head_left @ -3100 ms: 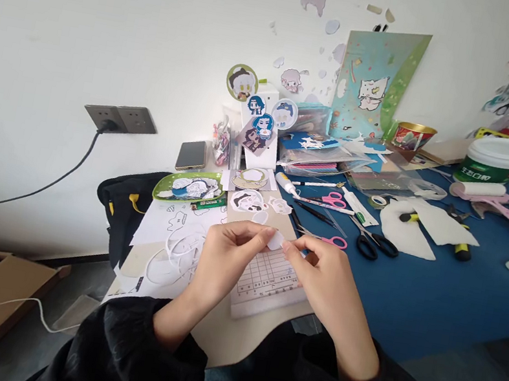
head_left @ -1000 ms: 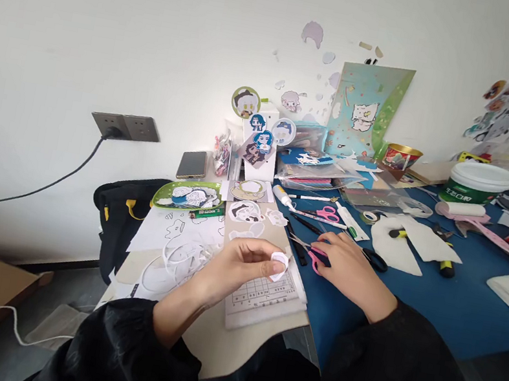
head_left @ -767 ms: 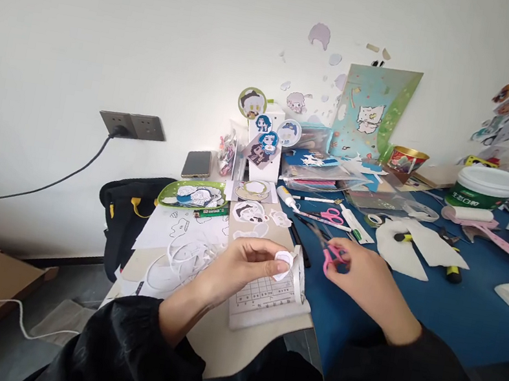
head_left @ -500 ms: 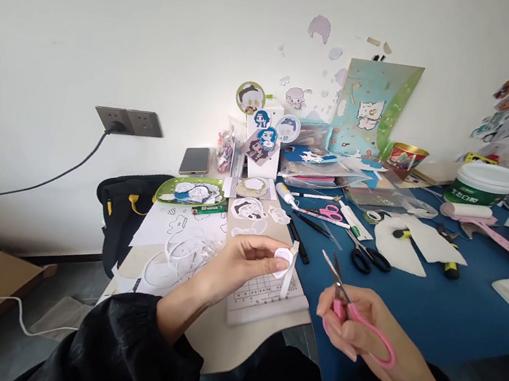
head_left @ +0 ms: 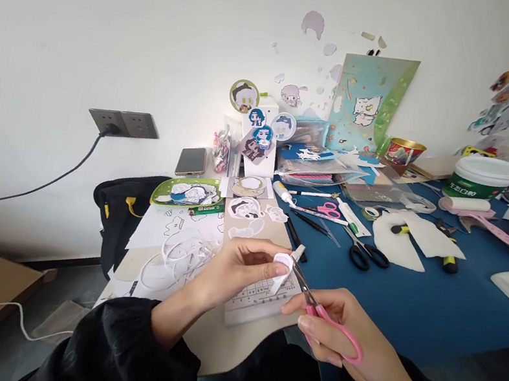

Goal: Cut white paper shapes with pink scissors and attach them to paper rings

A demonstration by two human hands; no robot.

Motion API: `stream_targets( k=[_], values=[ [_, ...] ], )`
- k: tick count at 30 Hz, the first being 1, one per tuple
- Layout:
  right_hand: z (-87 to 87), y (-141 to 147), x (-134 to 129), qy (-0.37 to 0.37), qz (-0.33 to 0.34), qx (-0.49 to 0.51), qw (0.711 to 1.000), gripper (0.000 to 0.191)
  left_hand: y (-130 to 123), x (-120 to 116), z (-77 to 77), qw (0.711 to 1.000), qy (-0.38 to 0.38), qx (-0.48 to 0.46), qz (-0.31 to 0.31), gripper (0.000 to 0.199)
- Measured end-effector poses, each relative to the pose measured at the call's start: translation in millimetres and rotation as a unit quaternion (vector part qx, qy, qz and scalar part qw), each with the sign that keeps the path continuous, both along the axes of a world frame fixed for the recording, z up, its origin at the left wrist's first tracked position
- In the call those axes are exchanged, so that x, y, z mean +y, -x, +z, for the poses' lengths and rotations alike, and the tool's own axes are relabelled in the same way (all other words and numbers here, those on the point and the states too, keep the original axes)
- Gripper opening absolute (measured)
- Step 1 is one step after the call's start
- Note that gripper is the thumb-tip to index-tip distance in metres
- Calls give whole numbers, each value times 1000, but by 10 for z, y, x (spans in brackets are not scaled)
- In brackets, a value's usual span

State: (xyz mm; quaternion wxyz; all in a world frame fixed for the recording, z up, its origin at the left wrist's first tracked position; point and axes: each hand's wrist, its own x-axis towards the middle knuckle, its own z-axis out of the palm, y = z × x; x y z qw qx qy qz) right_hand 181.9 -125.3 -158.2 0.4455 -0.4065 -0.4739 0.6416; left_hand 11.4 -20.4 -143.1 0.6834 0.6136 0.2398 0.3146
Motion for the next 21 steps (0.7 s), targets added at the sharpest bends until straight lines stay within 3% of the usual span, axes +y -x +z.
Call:
stream_targets(
  k=[21],
  values=[
    [89,-47,-25,26,8,-52,998,22,6,-34,53,1000,13,7,5,15]
  ],
)
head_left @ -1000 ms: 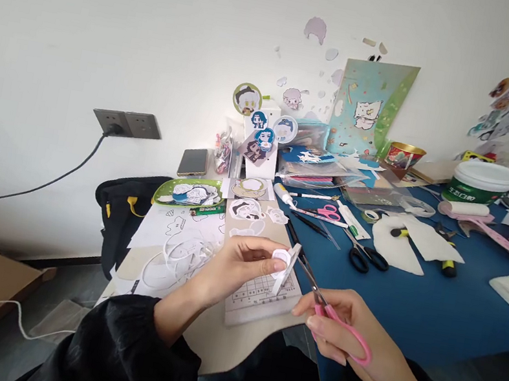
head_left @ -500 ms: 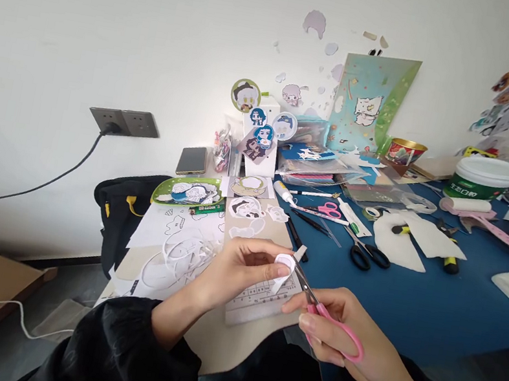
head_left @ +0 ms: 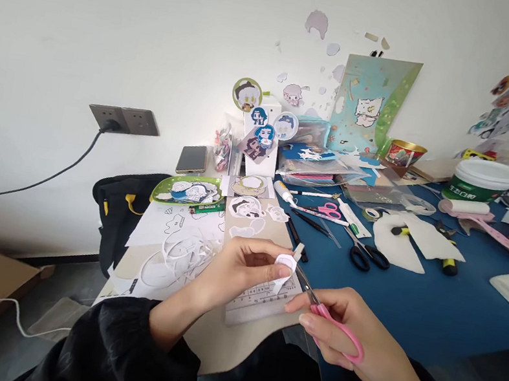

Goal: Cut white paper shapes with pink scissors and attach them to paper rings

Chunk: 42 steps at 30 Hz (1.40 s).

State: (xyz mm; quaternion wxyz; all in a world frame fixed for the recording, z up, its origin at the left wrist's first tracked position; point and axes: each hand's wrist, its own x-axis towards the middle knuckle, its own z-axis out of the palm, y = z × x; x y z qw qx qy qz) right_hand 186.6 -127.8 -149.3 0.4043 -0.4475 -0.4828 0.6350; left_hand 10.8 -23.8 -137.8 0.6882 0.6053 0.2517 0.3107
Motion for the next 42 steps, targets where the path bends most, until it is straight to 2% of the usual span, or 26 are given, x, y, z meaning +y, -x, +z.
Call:
stream_targets(
  k=[12,14,18,20,21,23,25,26,27,28,30,31,32,33,36,40,42],
  values=[
    [-16,-74,121,-9,-41,-46,998,27,28,69,-41,997,-25,57,34,13],
    [8,-53,138,-9,-46,-47,998,27,31,61,-20,998,-34,54,21,16],
    [45,-17,163,-15,-44,-40,998,26,27,20,25,997,-18,55,-55,14],
    [63,-49,176,-15,-40,-37,998,29,23,3,40,995,-15,62,-74,14],
    [73,-82,184,-19,-55,-39,998,32,22,-1,45,995,-16,63,-75,15],
    [91,-172,207,-37,-128,-74,988,38,23,-2,51,996,-19,58,-72,15],
    [89,-268,239,-77,-241,-183,950,41,27,2,53,996,-21,51,-70,16],
    [73,-308,257,-103,-289,-270,913,40,29,4,52,996,-23,50,-68,16],
    [45,-340,275,-129,-323,-369,862,37,31,5,50,996,-24,51,-67,17],
    [5,-364,295,-154,-335,-470,802,33,32,6,47,996,-25,52,-68,17],
    [-101,-395,337,-194,-301,-629,690,29,32,8,37,996,-29,53,-72,18],
    [-157,-408,360,-203,-269,-671,660,29,32,10,30,995,-32,51,-73,18],
    [-211,-423,384,-198,-244,-683,660,29,31,13,24,995,-34,51,-74,18],
    [-256,-443,409,-184,-228,-670,682,28,31,16,18,995,-35,51,-73,18],
    [-324,-525,462,-128,-229,-574,775,22,34,25,9,996,-25,53,-70,17],
    [-237,-562,401,-94,-218,-474,848,45,37,23,13,996,-9,62,-69,15],
    [-147,-471,332,-76,-225,-383,893,39,30,14,16,995,-5,64,-71,13]
  ],
)
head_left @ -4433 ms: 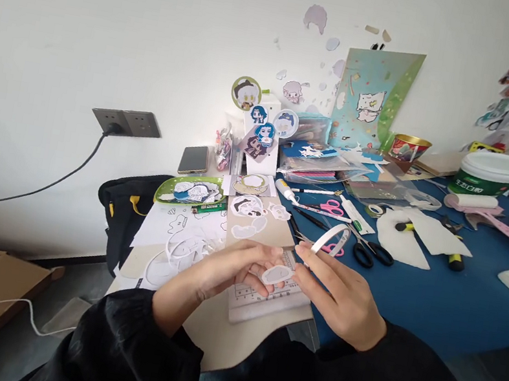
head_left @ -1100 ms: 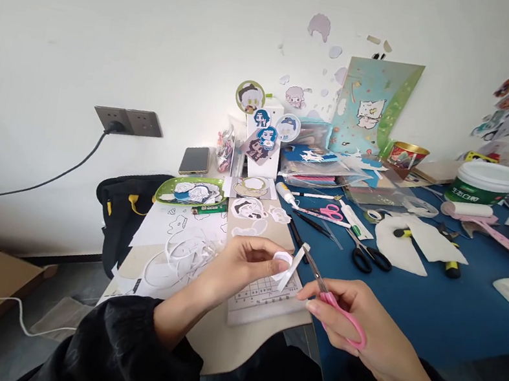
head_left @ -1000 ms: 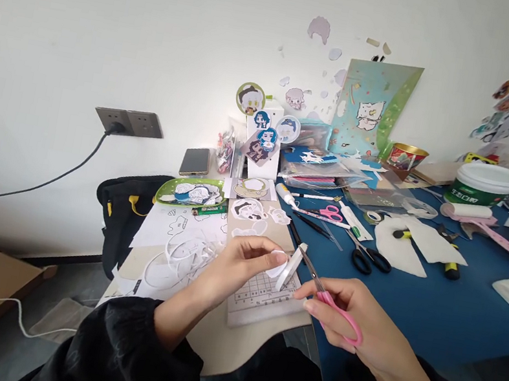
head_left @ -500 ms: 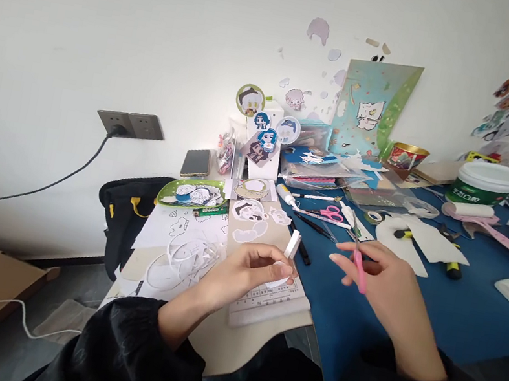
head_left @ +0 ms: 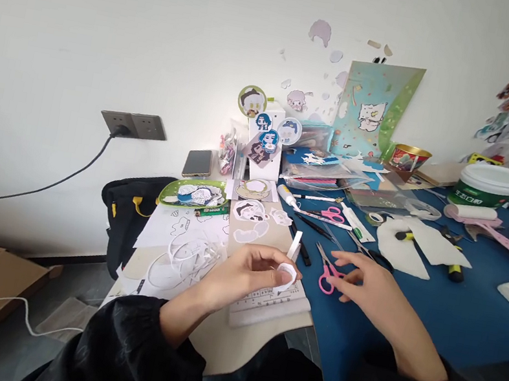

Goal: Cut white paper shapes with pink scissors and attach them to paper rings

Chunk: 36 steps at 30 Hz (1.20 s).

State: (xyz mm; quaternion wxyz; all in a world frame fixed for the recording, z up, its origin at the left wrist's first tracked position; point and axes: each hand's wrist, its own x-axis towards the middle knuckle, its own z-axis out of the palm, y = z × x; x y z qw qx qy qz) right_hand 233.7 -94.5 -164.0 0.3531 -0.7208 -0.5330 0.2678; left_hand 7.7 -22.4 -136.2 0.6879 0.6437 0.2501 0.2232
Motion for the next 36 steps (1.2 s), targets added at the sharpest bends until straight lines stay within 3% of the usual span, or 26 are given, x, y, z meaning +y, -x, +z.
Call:
stream_targets(
  k=[2,6,8,11,15,17,21,24,27,32,36],
  values=[
    [82,167,-47,-31,12,73,997,26,-12,-14,4,1000,0,-4,-1,12],
    [149,567,10,-75,126,196,970,34,-35,-45,8,999,-4,-29,-17,8],
    [147,711,80,-68,142,289,944,33,-35,-54,5,999,-9,-44,-28,6],
    [150,801,139,-75,93,416,902,27,-17,-52,-1,996,-27,-69,-44,7],
    [176,723,72,-215,-10,477,852,24,24,-24,7,989,-86,-117,-26,6],
    [186,664,4,-256,-39,428,866,30,36,-13,12,985,-130,-111,10,10],
    [205,657,-109,-176,1,297,939,24,20,-20,-12,972,-204,-100,66,16],
    [213,726,-126,-142,49,297,943,31,-2,-45,-47,961,-239,-114,76,20],
    [209,754,-102,-150,28,310,938,39,-2,-69,-58,956,-258,-116,78,23],
    [218,674,-78,-139,19,219,966,34,20,-78,-14,962,-196,-94,165,14],
    [228,652,-77,-109,18,192,975,25,-10,-65,-3,986,-125,-9,111,10]
  ],
)
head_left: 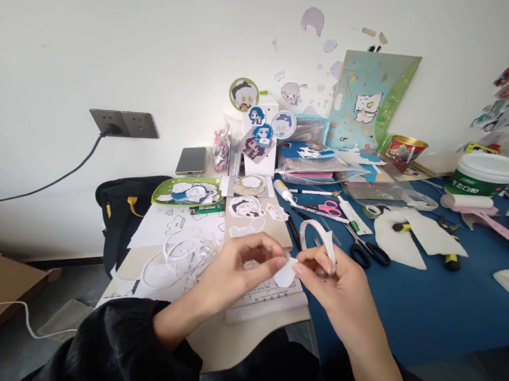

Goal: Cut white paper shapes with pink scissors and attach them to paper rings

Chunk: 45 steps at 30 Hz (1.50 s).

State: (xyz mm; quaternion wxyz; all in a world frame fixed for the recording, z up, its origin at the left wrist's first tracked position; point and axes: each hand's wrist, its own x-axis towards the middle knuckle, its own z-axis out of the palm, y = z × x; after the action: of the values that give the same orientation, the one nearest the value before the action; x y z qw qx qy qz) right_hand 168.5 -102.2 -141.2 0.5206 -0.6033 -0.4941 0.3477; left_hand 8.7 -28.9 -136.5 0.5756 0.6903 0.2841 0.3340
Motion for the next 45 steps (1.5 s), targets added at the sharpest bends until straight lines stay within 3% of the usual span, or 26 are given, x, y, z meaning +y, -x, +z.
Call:
stream_targets(
  k=[2,6,8,10,12,13,21,26,27,29,31,33,36,40,45],
  values=[
    [-11,2,3,-5,5,28,1000,26,-16,15,-12,1000,23,9,-16,14],
    [-47,-18,2,-30,47,139,989,37,-12,68,-32,998,35,-27,37,14],
    [-62,-30,-5,-24,101,259,960,39,-4,89,-35,997,64,-35,18,14],
    [-80,-32,-8,-9,162,386,908,37,-1,96,-37,992,112,-31,-38,14],
    [-104,-25,-1,3,177,453,874,34,-5,92,-41,986,147,-34,-76,13],
    [-119,-20,8,2,164,462,871,32,-8,89,-45,984,155,-41,-81,13],
    [-226,-2,88,-87,-59,361,926,6,-23,86,-128,974,200,-85,-62,12],
    [-97,-81,-136,-219,-128,140,957,10,-28,128,-159,973,192,-127,17,12],
    [-55,-89,-196,-243,-120,80,959,13,-29,139,-159,976,171,-130,42,12],
    [19,-71,-285,-240,-38,-2,970,17,-34,151,-151,983,118,-115,85,12],
    [57,-6,-305,-192,38,-27,980,16,-44,141,-137,985,83,-94,114,11],
    [55,85,-251,-135,69,-19,988,12,-54,112,-122,985,74,-86,128,11],
    [12,195,-105,-88,52,13,995,10,-54,68,-108,986,76,-95,117,11],
    [-26,235,26,-84,9,60,995,9,-42,47,-101,987,80,-115,78,12],
    [-40,224,46,-74,-13,79,994,44,-38,30,-80,989,77,-110,60,9]
  ],
)
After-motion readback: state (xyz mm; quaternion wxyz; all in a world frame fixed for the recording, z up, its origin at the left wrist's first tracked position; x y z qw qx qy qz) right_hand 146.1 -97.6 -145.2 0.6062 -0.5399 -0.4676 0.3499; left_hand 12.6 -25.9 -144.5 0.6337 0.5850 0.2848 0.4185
